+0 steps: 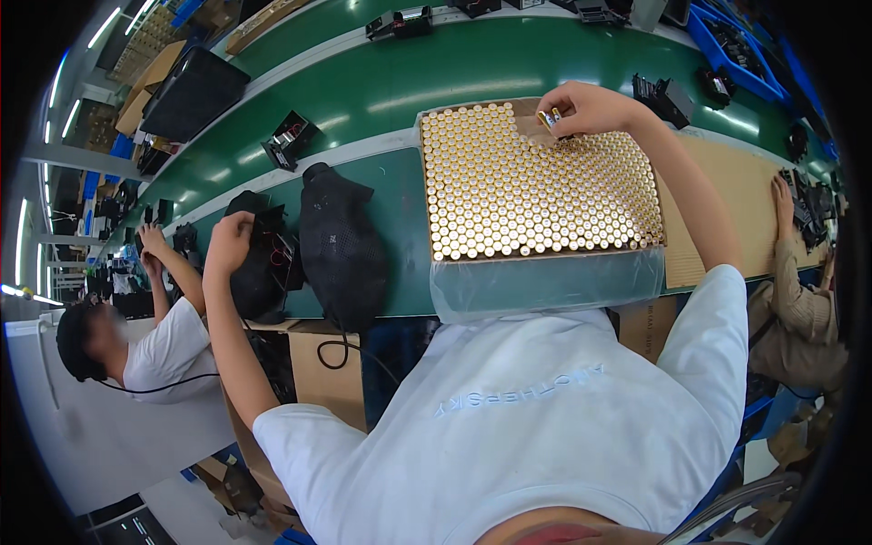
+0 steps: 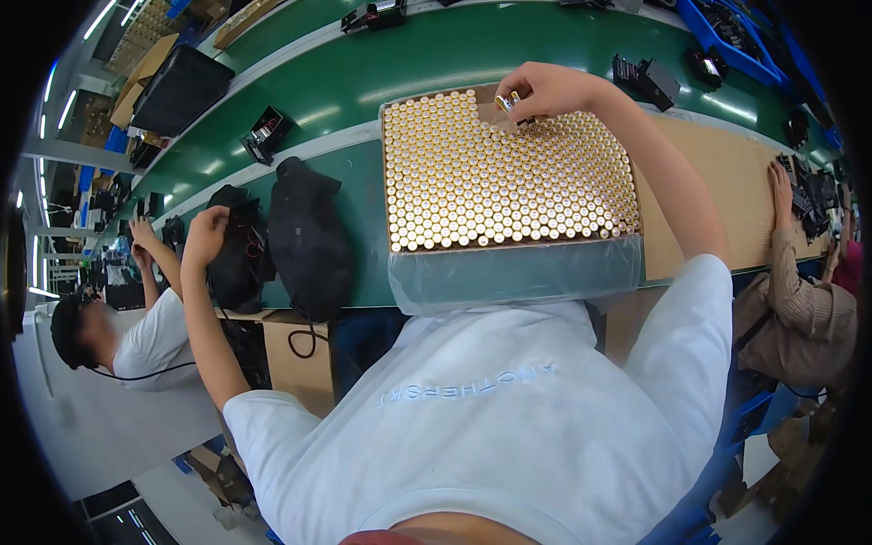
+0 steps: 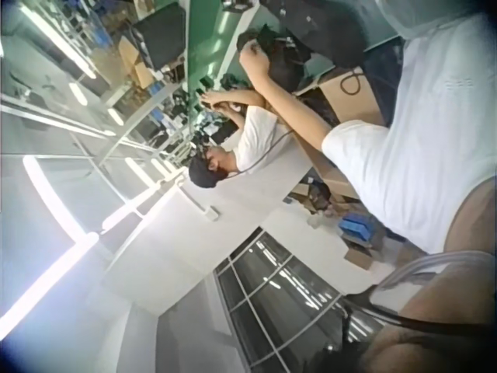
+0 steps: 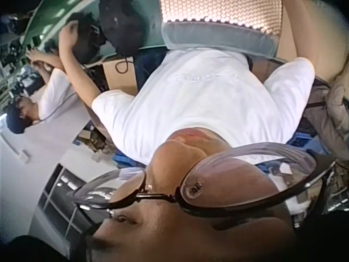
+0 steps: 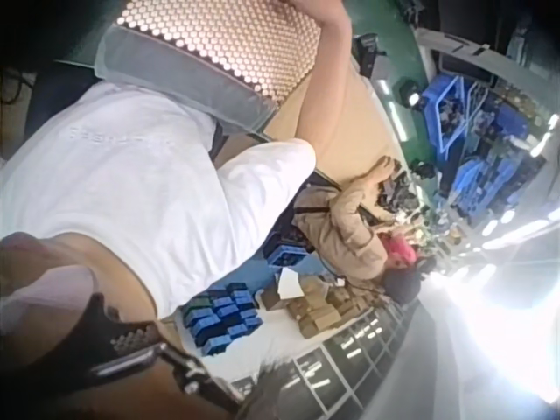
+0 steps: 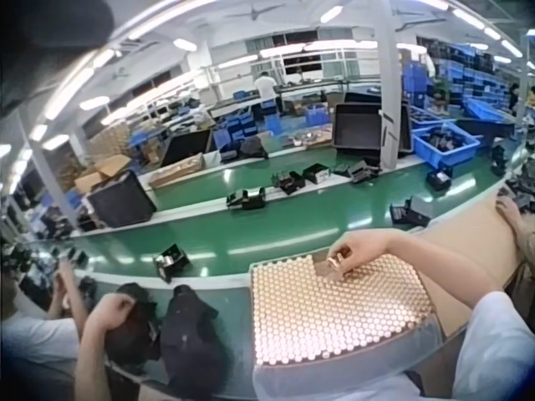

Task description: Assembling cylindrical battery cells into a grid tray using a specialized jig and hand tool.

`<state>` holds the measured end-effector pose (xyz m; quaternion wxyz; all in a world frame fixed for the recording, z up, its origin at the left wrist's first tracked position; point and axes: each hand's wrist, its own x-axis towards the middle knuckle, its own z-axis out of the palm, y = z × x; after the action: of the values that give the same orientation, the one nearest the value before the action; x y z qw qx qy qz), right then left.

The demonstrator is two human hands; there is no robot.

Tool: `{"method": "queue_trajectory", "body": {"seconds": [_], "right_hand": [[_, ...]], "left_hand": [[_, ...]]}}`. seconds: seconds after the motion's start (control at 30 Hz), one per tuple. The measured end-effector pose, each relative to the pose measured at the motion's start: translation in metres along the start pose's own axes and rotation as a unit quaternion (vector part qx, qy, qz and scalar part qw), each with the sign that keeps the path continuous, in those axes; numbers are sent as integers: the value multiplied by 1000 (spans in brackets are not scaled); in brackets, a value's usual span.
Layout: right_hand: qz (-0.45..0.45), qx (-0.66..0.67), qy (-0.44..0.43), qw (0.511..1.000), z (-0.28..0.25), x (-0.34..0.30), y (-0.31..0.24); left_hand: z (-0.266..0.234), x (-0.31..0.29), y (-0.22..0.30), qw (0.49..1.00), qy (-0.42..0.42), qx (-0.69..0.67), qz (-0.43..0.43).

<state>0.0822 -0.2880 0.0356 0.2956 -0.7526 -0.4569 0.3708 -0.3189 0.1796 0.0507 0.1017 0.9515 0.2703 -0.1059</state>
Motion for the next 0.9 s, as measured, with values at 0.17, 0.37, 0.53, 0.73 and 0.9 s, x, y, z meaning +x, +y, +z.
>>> {"method": "queue_trajectory", "body": {"seconds": [0.17, 0.37, 0.53, 0.73, 0.9], "right_hand": [[10, 13, 31, 999, 2, -1, 4], [14, 36, -3, 999, 1, -1, 0], [-41, 37, 44, 998, 1, -9, 19], [57, 87, 124, 987, -9, -6, 14], [61, 119, 168, 977, -12, -3, 32]], "left_hand": [[0, -4, 13, 991, 82, -99, -34], [28, 19, -19, 964, 78, -247, 64], [-4, 28, 39, 906, -199, -347, -141], [15, 31, 18, 976, -165, -47, 134], [30, 35, 12, 942, -73, -10, 328]]}}
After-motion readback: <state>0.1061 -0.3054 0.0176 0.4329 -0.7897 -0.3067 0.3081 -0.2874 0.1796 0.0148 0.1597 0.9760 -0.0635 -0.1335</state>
